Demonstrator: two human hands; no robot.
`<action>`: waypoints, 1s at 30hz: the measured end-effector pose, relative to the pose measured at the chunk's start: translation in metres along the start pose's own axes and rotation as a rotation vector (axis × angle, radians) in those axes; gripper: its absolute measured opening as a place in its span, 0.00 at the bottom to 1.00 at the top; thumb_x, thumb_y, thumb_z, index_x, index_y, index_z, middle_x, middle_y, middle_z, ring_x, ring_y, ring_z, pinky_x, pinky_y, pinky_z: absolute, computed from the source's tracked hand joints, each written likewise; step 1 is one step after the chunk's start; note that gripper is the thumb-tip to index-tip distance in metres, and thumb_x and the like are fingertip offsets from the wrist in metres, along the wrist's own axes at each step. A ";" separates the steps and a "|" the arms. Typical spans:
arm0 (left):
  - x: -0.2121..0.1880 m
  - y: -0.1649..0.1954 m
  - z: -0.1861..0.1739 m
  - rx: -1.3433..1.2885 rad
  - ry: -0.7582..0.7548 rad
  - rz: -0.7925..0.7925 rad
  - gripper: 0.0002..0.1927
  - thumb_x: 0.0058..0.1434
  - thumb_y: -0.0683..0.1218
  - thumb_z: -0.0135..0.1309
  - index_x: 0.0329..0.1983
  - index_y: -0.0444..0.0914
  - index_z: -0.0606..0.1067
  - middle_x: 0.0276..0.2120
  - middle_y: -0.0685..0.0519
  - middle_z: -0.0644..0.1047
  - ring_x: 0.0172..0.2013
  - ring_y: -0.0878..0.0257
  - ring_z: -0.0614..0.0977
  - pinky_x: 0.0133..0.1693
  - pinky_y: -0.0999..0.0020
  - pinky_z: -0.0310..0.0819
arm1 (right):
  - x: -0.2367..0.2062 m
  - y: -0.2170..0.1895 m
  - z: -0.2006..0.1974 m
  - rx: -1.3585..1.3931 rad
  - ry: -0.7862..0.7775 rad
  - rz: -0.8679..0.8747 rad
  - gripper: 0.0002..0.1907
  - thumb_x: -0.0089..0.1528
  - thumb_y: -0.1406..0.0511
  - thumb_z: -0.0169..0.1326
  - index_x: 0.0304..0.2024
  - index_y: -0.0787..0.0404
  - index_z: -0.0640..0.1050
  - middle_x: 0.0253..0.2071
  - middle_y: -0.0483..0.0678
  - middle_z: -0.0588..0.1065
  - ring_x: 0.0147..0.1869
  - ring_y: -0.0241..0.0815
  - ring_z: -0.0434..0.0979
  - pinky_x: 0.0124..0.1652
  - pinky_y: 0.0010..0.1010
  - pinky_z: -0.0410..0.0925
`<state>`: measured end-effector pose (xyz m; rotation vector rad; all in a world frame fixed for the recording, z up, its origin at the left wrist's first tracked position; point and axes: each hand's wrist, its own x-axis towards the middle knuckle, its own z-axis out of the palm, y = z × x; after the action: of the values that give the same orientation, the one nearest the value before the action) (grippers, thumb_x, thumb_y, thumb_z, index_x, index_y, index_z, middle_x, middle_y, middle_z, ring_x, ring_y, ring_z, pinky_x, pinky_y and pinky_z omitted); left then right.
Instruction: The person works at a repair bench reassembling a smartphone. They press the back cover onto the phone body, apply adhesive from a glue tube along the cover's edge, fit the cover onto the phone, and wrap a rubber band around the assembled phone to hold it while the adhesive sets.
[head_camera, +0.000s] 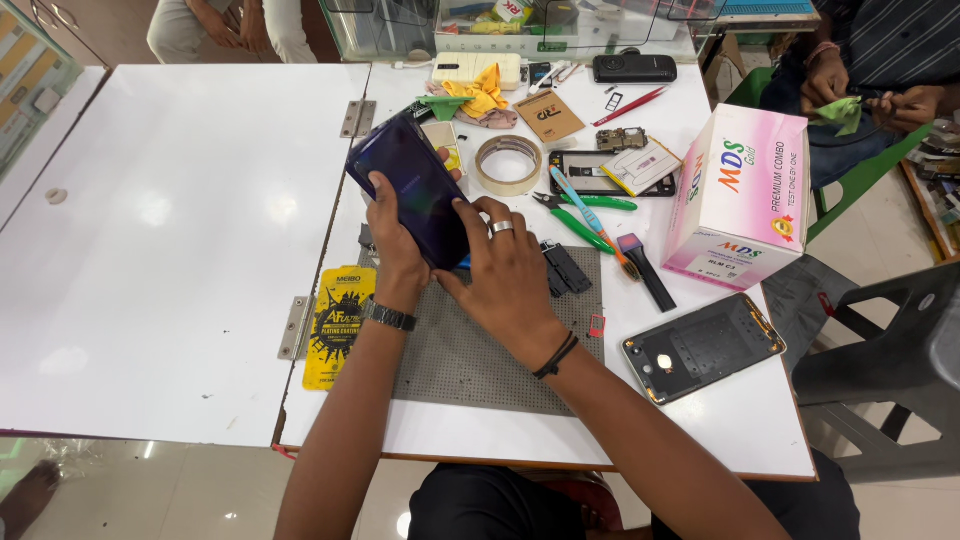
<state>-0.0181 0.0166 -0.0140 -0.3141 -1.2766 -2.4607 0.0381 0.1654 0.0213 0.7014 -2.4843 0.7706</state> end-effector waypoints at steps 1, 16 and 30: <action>0.001 -0.002 0.000 -0.030 -0.012 0.005 0.40 0.73 0.67 0.34 0.69 0.28 0.62 0.58 0.38 0.76 0.53 0.51 0.82 0.55 0.56 0.80 | 0.001 0.000 0.000 0.021 0.011 -0.006 0.47 0.47 0.57 0.73 0.65 0.63 0.69 0.58 0.54 0.67 0.57 0.53 0.69 0.53 0.42 0.68; -0.005 -0.006 -0.001 -0.238 -0.106 0.036 0.44 0.73 0.71 0.26 0.73 0.32 0.60 0.61 0.36 0.74 0.53 0.48 0.80 0.57 0.53 0.77 | 0.005 0.006 0.002 0.208 0.047 0.018 0.45 0.44 0.62 0.74 0.62 0.62 0.69 0.58 0.56 0.66 0.62 0.57 0.68 0.59 0.44 0.68; -0.006 -0.001 0.003 -0.249 -0.110 -0.029 0.43 0.72 0.71 0.27 0.72 0.34 0.61 0.59 0.38 0.74 0.53 0.49 0.80 0.56 0.53 0.78 | 0.006 0.004 0.000 0.198 -0.018 0.066 0.46 0.45 0.60 0.73 0.65 0.58 0.70 0.56 0.53 0.67 0.56 0.52 0.69 0.54 0.41 0.71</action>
<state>-0.0131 0.0204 -0.0150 -0.5037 -1.0210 -2.6637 0.0313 0.1659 0.0230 0.6989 -2.4806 1.0505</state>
